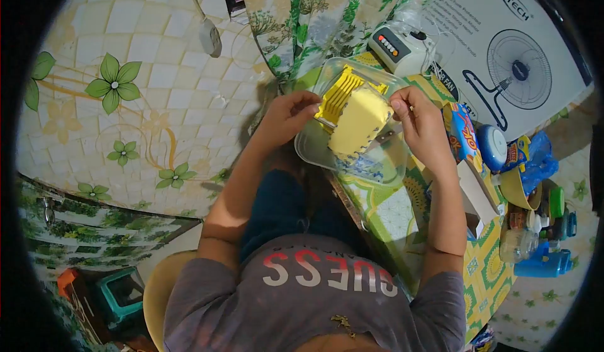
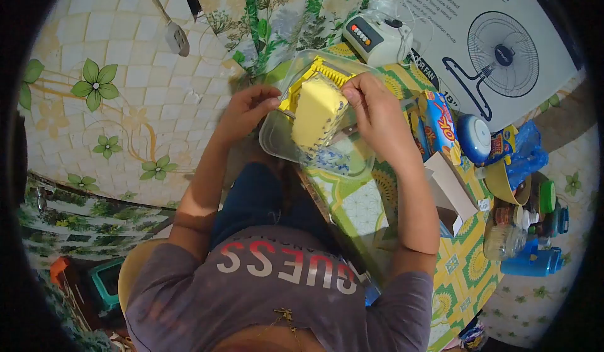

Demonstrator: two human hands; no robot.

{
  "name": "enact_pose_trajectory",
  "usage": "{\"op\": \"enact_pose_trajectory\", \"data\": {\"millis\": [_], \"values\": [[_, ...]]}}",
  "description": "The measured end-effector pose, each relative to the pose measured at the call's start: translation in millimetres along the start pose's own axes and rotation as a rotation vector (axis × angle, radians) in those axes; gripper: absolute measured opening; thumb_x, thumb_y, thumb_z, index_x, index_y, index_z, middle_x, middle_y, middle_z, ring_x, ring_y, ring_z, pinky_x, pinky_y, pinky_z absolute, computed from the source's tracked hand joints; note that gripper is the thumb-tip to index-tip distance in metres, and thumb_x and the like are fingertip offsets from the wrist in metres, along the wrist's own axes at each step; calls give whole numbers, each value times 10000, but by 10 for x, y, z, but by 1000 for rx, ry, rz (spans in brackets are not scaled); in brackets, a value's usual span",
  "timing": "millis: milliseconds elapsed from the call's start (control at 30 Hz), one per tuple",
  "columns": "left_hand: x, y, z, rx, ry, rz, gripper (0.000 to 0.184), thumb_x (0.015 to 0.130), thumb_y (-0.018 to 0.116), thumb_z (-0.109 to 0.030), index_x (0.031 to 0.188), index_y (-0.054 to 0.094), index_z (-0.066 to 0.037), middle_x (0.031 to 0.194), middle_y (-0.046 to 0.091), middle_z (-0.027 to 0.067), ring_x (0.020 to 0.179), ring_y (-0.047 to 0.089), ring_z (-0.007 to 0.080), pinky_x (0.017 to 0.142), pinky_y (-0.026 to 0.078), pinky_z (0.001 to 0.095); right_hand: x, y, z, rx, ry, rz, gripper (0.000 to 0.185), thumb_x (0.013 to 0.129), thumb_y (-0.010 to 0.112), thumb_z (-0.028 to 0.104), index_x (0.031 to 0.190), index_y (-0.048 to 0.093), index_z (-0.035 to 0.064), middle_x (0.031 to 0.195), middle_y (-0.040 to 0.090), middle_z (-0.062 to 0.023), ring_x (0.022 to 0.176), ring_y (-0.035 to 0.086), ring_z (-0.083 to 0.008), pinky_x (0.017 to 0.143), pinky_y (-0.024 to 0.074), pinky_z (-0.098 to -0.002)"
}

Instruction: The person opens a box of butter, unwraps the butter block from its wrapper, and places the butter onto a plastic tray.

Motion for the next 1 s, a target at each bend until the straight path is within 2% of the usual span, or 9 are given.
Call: {"op": "enact_pose_trajectory", "data": {"millis": [300, 400, 500, 600, 667, 733, 800, 900, 1000], "values": [[33, -63, -77, 34, 16, -10, 244, 914, 642, -184, 1083, 666, -10, 916, 690, 37, 805, 597, 84, 740, 499, 267, -21, -10, 37, -1, -14, -10, 154, 962, 559, 141, 948, 545, -11, 839, 544, -163, 755, 550, -316, 702, 446, -379], [-9, -102, -20, -77, -106, -42, 240, 912, 643, -188, 1079, 667, -17, 905, 693, 57, 811, 616, 106, 734, 503, 288, -28, -14, 6, 3, -18, -13, 146, 957, 564, 131, 946, 545, -14, 840, 543, -162, 762, 550, -314, 708, 446, -376], [-59, -291, 47, 173, 9, -293, 222, 879, 653, -139, 1073, 668, -33, 912, 688, 105, 801, 648, 191, 728, 513, 325, -28, -20, 8, 3, -22, -14, 146, 954, 566, 131, 947, 546, -14, 840, 544, -160, 767, 552, -313, 712, 446, -374], [-307, -576, -206, 757, 368, -644, 218, 873, 654, -97, 1080, 653, -27, 974, 673, 92, 837, 631, 233, 762, 495, 325, -34, -26, 18, -9, -30, -2, 150, 959, 563, 138, 947, 548, -10, 840, 545, -155, 756, 551, -308, 702, 447, -367], [-494, -847, -352, 939, 659, -849, 261, 857, 646, -73, 1115, 637, -34, 1066, 659, 123, 955, 616, 313, 816, 490, 371, -35, -26, 13, -14, 0, 2, 152, 963, 560, 141, 947, 549, -10, 840, 550, -152, 746, 554, -298, 692, 449, -361], [-674, -1241, -440, 1010, 530, -1023, 335, 834, 678, -150, 1145, 628, -35, 1157, 652, 131, 1106, 591, 353, 989, 402, 470, -27, -20, 6, -9, 12, -2, 151, 966, 558, 142, 949, 551, -8, 838, 556, -149, 730, 555, -284, 678, 449, -353], [-833, -1556, -500, 1207, 589, -1153, 475, 866, 673, -255, 1281, 549, -60, 1369, 540, 120, 1323, 432, 364, 1124, 176, 578, -33, -21, 0, 7, 3, -13, 147, 968, 557, 142, 955, 554, -5, 834, 562, -147, 710, 552, -266, 662, 449, -344], [-918, -2032, -424, 1325, 450, -1262, 567, 890, 644, -341, 1370, 471, -94, 1490, 422, 89, 1431, 270, 360, 1124, -11, 647, -36, -21, -10, 28, 14, -15, 139, 967, 558, 138, 965, 561, 0, 826, 570, -145, 697, 548, -243, 648, 446, -334], [-928, -2384, -279, 1316, 438, -1240, 611, 880, 621, -418, 1381, 454, -110, 1512, 385, 92, 1454, 209, 364, 1095, -46, 691, -57, -35, 41, 12, -24, -32, 132, 966, 562, 136, 966, 566, 4, 816, 571, -136, 690, 546, -230, 641, 446, -325]]}}
Point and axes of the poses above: each hand's wrist, its own x-axis towards the middle knuckle, its own y-axis out of the palm, z = x × y, the point moved 6 cm from there along x, towards the middle knuckle
